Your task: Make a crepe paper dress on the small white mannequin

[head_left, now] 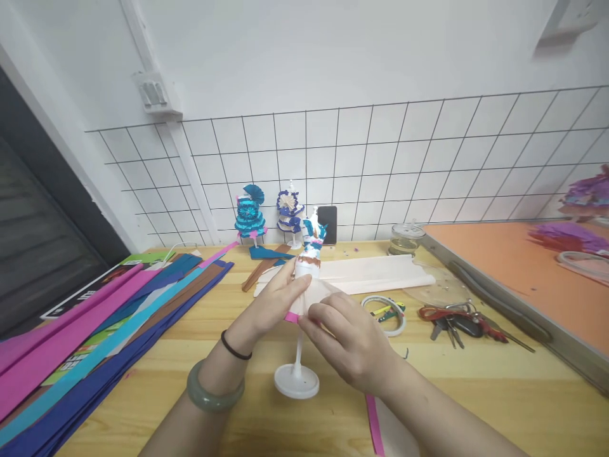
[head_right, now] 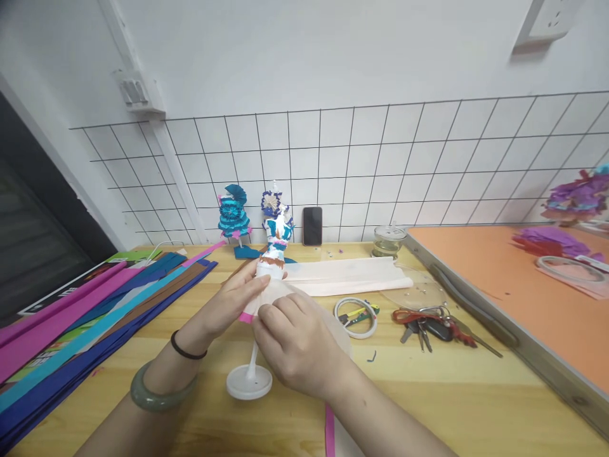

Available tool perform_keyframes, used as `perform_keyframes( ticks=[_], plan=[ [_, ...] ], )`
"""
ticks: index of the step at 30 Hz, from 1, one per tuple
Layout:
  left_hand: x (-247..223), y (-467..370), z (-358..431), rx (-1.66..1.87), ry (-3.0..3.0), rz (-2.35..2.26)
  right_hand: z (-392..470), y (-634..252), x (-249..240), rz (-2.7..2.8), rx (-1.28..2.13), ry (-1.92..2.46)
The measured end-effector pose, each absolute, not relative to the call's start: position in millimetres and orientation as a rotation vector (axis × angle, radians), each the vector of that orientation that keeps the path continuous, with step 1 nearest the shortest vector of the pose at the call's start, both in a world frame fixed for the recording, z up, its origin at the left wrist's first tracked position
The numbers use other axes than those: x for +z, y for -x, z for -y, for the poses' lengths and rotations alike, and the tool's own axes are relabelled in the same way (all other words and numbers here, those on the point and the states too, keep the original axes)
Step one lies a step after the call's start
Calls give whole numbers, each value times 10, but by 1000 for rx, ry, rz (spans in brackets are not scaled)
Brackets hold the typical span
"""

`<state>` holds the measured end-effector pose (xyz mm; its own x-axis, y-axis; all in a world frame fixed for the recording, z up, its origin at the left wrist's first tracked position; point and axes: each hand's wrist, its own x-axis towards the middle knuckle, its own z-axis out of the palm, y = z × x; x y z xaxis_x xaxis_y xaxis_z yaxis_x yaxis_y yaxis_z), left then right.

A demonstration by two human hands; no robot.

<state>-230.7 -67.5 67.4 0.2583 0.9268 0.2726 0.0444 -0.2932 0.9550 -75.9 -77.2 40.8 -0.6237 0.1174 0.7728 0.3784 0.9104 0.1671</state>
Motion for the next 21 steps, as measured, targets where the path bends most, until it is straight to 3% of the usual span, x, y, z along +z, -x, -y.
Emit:
perform_keyframes(
  ticks=[15,21],
  plan=[
    [635,2368,635,1167,-1551,-915,720,744,349,2224,-337,237],
    [715,2437,679,1094,-1585,-884,602,651,406,1874,234,524]
  ],
)
